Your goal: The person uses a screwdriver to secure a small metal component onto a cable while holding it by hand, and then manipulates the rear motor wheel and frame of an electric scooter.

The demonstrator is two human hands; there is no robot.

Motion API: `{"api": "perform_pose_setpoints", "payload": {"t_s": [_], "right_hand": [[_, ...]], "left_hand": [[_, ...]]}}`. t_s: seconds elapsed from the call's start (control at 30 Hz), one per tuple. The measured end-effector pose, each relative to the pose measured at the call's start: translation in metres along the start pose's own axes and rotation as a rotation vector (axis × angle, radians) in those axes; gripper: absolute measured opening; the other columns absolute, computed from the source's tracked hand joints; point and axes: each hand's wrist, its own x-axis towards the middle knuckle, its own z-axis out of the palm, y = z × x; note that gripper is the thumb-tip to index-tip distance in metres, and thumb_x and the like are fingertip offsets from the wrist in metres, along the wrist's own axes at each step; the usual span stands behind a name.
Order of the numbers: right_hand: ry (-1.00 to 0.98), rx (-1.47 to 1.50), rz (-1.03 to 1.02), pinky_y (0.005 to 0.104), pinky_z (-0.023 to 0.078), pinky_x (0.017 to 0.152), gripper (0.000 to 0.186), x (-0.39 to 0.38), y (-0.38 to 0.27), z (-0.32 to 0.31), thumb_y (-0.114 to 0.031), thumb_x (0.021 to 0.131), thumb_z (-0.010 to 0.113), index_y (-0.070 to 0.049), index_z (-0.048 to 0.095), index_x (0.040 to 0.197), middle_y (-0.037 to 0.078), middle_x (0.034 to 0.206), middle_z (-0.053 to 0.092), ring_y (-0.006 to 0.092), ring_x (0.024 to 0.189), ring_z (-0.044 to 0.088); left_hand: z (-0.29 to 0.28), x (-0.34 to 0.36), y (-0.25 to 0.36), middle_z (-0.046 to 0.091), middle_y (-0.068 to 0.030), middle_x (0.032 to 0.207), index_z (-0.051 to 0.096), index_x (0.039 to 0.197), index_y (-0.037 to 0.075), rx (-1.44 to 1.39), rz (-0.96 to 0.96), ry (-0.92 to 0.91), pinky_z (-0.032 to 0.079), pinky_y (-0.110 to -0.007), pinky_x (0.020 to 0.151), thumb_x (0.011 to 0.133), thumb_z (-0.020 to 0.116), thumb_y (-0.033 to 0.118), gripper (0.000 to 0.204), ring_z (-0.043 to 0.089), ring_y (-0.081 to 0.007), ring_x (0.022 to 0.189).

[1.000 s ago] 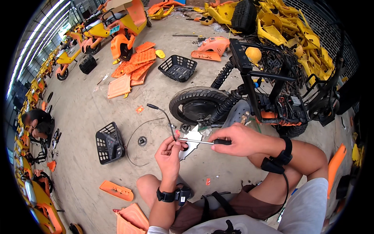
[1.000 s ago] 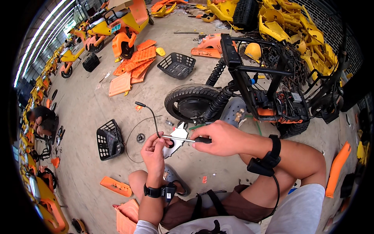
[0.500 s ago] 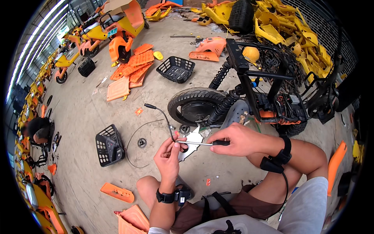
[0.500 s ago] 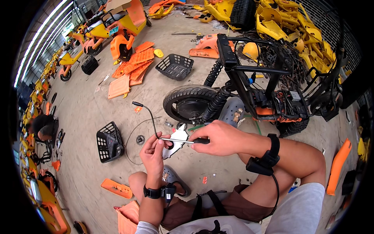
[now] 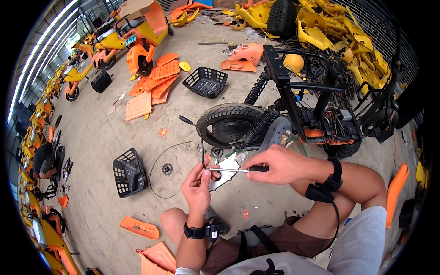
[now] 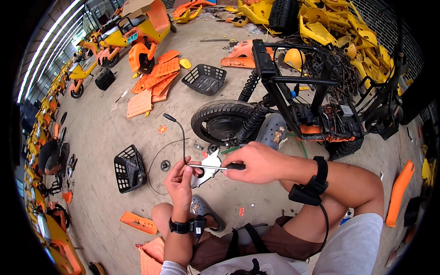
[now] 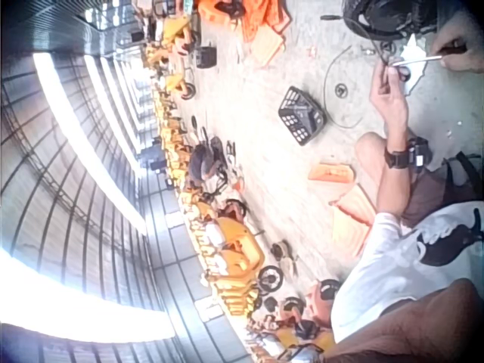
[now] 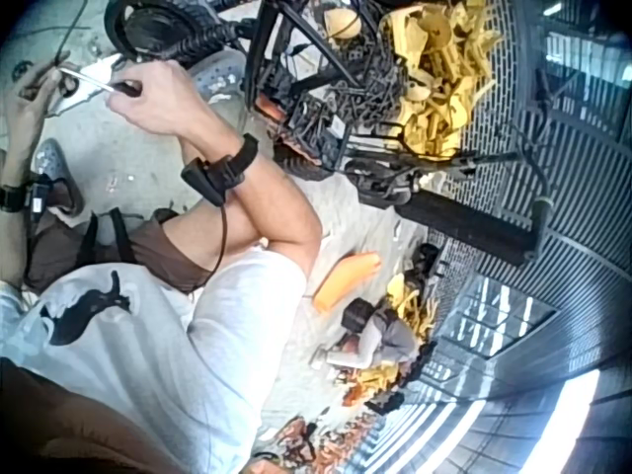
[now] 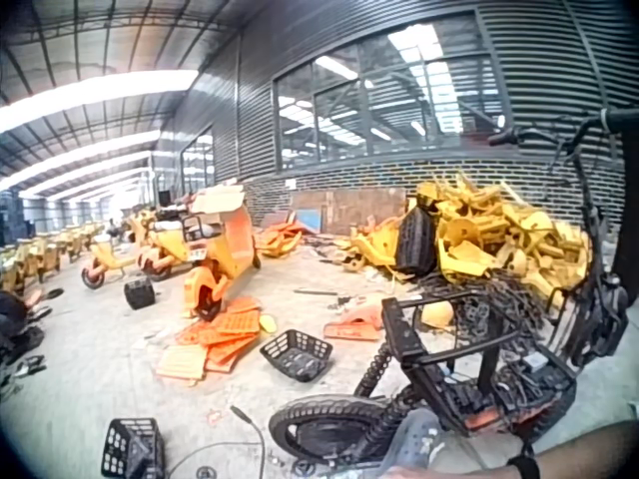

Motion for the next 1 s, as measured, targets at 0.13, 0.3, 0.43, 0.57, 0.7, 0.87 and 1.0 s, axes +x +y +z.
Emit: {"api": "perform_pose_setpoints", "payload": {"t_s": [0.13, 0.3, 0.43, 0.57, 0.7, 0.87, 1.0], "right_hand": [[0.005, -0.006, 0.022, 0.0384, 0.050, 0.065, 0.034, 0.000, -0.005, -0.002, -0.031, 0.085, 0.066, -0.007, 0.072, 0.108, 0.017, 0.079, 0.068, 0.0320, 0.071, 0.066], [0.096, 0.022, -0.020, 0.0378, 0.052, 0.068, 0.034, 0.003, 0.002, 0.001, -0.030, 0.084, 0.068, -0.007, 0.072, 0.108, 0.018, 0.079, 0.068, 0.0326, 0.073, 0.068], [0.135, 0.097, 0.016, 0.0361, 0.050, 0.064, 0.032, 0.005, 0.012, 0.005, -0.028, 0.083, 0.069, -0.005, 0.072, 0.105, 0.017, 0.074, 0.066, 0.0274, 0.067, 0.065], [0.109, 0.185, 0.104, 0.0363, 0.045, 0.058, 0.035, 0.007, 0.009, 0.006, -0.030, 0.084, 0.069, -0.002, 0.070, 0.105, 0.013, 0.068, 0.062, 0.0223, 0.059, 0.057], [0.180, 0.168, -0.029, 0.0361, 0.047, 0.062, 0.039, 0.015, 0.019, 0.017, -0.031, 0.083, 0.071, -0.002, 0.068, 0.109, 0.013, 0.069, 0.062, 0.0218, 0.063, 0.059], [0.023, 0.789, 0.341, 0.0318, 0.048, 0.050, 0.045, 0.017, 0.013, 0.011, -0.026, 0.087, 0.069, 0.000, 0.058, 0.123, 0.006, 0.066, 0.059, 0.0169, 0.055, 0.059], [-0.017, 1.114, 0.467, 0.0276, 0.044, 0.044, 0.041, 0.028, 0.020, 0.017, -0.022, 0.089, 0.067, -0.001, 0.056, 0.123, 0.002, 0.062, 0.054, 0.0119, 0.049, 0.052]], "left_hand": [[-0.001, 0.000, -0.002, 0.070, -0.0188, 0.101, 0.055, 0.126, -0.009, 0.031, -0.009, 0.021, 0.051, -0.027, 0.073, 0.097, 0.057, 0.006, 0.032, 0.065, -0.0160, 0.080], [0.000, -0.001, 0.004, 0.070, -0.0180, 0.098, 0.053, 0.129, -0.009, 0.039, -0.033, -0.014, 0.050, -0.027, 0.072, 0.097, 0.055, 0.003, 0.034, 0.065, -0.0159, 0.079], [0.002, 0.002, -0.006, 0.069, -0.0148, 0.091, 0.054, 0.129, -0.008, 0.013, -0.082, 0.002, 0.050, -0.026, 0.072, 0.096, 0.054, 0.002, 0.034, 0.063, -0.0145, 0.076], [0.006, -0.002, -0.002, 0.069, -0.0113, 0.089, 0.056, 0.127, -0.007, 0.063, -0.112, -0.014, 0.050, -0.026, 0.074, 0.095, 0.056, 0.001, 0.033, 0.063, -0.0136, 0.078], [0.005, -0.003, -0.005, 0.069, -0.0114, 0.091, 0.056, 0.128, -0.007, 0.061, -0.127, -0.060, 0.050, -0.026, 0.076, 0.095, 0.056, -0.001, 0.034, 0.064, -0.0143, 0.081], [0.013, -0.009, -0.006, 0.070, -0.0086, 0.094, 0.057, 0.129, -0.006, 0.042, -0.180, -0.177, 0.051, -0.025, 0.080, 0.094, 0.059, -0.001, 0.035, 0.063, -0.0113, 0.087], [0.012, -0.010, 0.000, 0.071, -0.0080, 0.095, 0.064, 0.120, -0.004, 0.238, -0.173, -0.304, 0.051, -0.026, 0.080, 0.091, 0.062, -0.001, 0.029, 0.063, -0.0112, 0.087]]}}
